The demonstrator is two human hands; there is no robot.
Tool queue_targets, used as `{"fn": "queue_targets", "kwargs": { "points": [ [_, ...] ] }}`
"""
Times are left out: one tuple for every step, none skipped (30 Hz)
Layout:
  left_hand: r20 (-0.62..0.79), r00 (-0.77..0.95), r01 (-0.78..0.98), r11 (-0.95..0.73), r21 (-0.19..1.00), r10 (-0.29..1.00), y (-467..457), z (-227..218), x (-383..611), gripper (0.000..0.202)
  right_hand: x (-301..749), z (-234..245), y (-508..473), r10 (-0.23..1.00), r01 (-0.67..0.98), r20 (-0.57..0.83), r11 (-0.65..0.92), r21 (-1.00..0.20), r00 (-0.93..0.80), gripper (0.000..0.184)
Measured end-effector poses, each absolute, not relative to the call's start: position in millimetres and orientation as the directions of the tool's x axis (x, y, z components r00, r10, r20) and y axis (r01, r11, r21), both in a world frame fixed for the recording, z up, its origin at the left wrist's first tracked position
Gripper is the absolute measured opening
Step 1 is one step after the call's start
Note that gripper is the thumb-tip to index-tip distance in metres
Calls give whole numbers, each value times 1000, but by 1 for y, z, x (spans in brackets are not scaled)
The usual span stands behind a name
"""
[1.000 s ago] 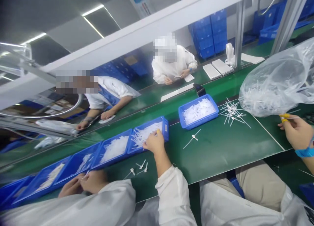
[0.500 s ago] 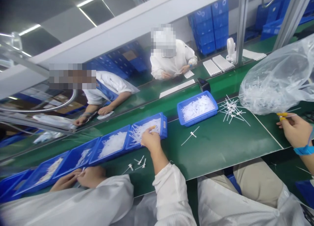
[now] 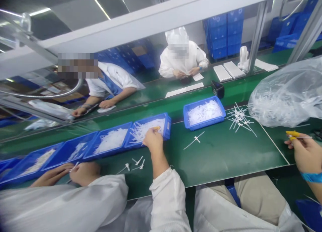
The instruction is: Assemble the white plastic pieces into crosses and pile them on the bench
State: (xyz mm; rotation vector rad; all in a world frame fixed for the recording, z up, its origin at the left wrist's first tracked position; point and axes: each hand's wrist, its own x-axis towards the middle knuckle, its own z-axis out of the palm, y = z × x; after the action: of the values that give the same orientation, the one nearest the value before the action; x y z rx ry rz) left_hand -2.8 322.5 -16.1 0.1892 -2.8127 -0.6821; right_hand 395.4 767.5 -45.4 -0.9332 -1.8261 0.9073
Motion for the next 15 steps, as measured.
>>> {"fn": "queue_targets", "kwargs": {
  "points": [
    [197,-960,-83,874,478,-198,324,-15,-2,46,392,-44,759,866,215,355,445,-869,-352,14],
    [194,-958,-91,866,491,-211,325,-15,-1,46,386,-43,749,868,194,333,422,-886,-368,14],
    [194,-957,-94,860,501,-217,326,-14,0,47,379,-42,738,868,168,302,391,-905,-394,13],
    [196,-956,-91,857,507,-218,328,-14,1,47,370,-39,726,858,134,276,365,-921,-434,12],
    [199,-956,-85,855,512,-215,330,-14,1,48,359,-35,713,838,92,256,338,-937,-482,9],
    [203,-957,-76,854,515,-207,331,-13,2,48,346,-30,699,801,45,240,315,-948,-548,11],
    [206,-959,-64,854,516,-196,334,-13,3,47,332,-23,684,747,-17,241,295,-955,-620,12],
    [209,-961,-50,855,516,-182,336,-14,3,45,315,-15,670,664,-85,258,282,-956,-702,12],
    [212,-963,-33,856,517,-166,338,-14,4,44,297,-6,657,574,-164,300,277,-947,-762,13],
    [215,-965,-15,856,517,-147,340,-13,5,42,277,4,644,484,-243,346,263,-934,-804,14],
    [220,-967,3,855,519,-130,341,-13,5,41,256,13,633,380,-315,398,263,-912,-835,17],
    [226,-967,19,854,521,-116,342,-13,5,41,233,21,624,263,-391,460,274,-878,-848,20],
    [235,-966,33,852,523,-108,342,-12,5,43,210,27,618,166,-460,521,302,-835,-837,20],
    [246,-964,43,850,526,-104,340,-11,5,46,187,31,613,75,-520,577,351,-779,-813,20],
    [258,-960,47,848,528,-108,338,-10,5,49,164,32,610,8,-561,617,405,-722,-787,21]
  ]
}}
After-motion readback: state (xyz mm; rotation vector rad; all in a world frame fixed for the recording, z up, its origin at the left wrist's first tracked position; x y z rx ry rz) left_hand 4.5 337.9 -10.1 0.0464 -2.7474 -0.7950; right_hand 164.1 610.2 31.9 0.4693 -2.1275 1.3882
